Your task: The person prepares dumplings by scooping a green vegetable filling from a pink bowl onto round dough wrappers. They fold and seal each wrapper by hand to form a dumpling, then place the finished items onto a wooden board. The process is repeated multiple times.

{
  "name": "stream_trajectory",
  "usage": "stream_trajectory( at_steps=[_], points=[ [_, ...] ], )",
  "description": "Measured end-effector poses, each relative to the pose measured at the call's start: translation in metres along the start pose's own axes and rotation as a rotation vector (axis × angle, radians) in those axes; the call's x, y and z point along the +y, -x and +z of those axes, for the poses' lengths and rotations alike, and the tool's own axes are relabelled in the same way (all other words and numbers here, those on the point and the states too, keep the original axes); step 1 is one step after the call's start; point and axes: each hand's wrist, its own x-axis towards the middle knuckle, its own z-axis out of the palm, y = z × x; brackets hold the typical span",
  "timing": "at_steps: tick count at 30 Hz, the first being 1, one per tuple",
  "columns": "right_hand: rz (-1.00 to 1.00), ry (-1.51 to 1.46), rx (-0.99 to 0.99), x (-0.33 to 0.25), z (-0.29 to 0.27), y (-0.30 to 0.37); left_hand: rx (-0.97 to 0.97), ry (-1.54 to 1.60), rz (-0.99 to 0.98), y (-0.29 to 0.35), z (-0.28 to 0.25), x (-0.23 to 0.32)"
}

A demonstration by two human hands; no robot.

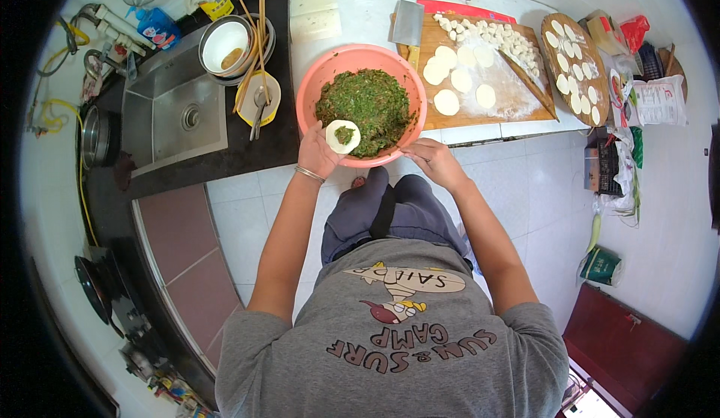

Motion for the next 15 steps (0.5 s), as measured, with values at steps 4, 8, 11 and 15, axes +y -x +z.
stream_trajectory(
  at_steps=[4,8,11,15],
  points=[
    [0.033,-0.009,-0.078,0.002,-0.003,0.001,0.002,0.007,-0.005,-0.001,-0.001,-0.001],
    [0.087,-0.062,-0.075,0.012,0.001,0.000,0.035,-0.028,0.006,-0.001,0.001,-0.002],
    [0.185,-0.094,-0.092,0.007,-0.004,-0.006,0.032,-0.033,0.009,-0.003,-0.001,-0.003],
    [0.166,-0.134,-0.022,0.002,-0.005,-0.009,0.052,-0.046,0.019,0.000,0.005,-0.001]
  ],
)
